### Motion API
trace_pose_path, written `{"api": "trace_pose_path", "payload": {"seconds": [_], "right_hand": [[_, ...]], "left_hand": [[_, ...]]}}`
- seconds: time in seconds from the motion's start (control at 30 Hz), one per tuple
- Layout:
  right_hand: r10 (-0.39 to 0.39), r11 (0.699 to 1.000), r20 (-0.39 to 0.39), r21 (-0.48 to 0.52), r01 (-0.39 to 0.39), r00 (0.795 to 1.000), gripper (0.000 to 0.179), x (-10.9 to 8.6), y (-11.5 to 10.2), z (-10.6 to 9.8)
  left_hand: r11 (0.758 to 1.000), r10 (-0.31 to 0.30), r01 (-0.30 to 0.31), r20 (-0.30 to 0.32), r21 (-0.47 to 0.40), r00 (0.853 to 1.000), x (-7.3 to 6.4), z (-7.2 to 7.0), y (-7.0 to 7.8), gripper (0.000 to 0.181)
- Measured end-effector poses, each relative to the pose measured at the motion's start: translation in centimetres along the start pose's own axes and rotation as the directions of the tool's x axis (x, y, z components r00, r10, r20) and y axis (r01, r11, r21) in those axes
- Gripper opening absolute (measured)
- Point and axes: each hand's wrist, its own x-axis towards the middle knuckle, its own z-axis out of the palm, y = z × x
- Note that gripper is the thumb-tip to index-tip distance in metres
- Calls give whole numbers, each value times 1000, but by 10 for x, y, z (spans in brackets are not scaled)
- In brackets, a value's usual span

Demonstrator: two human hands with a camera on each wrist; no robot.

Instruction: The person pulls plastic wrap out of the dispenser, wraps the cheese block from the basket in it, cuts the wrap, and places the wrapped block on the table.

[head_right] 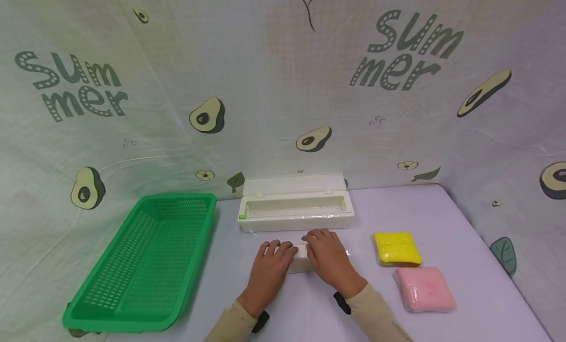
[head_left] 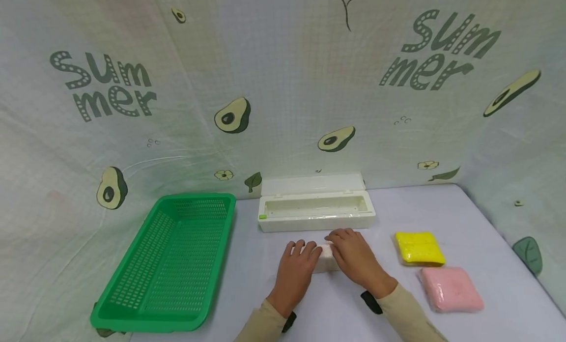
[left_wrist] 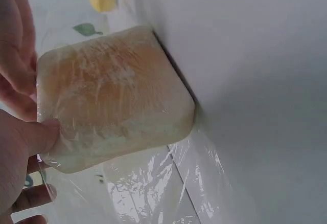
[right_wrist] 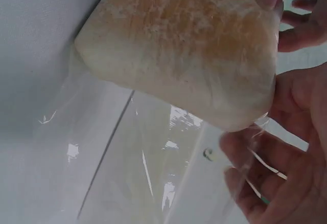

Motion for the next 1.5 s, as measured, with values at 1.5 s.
{"api": "trace_pose_path", "payload": {"seconds": [1.5], "right_hand": [[-77, 992, 38, -97, 81, 996, 52, 14, 20, 30]], "left_hand": [[868, -364, 364, 65, -337, 929, 21, 34, -52, 36]]}}
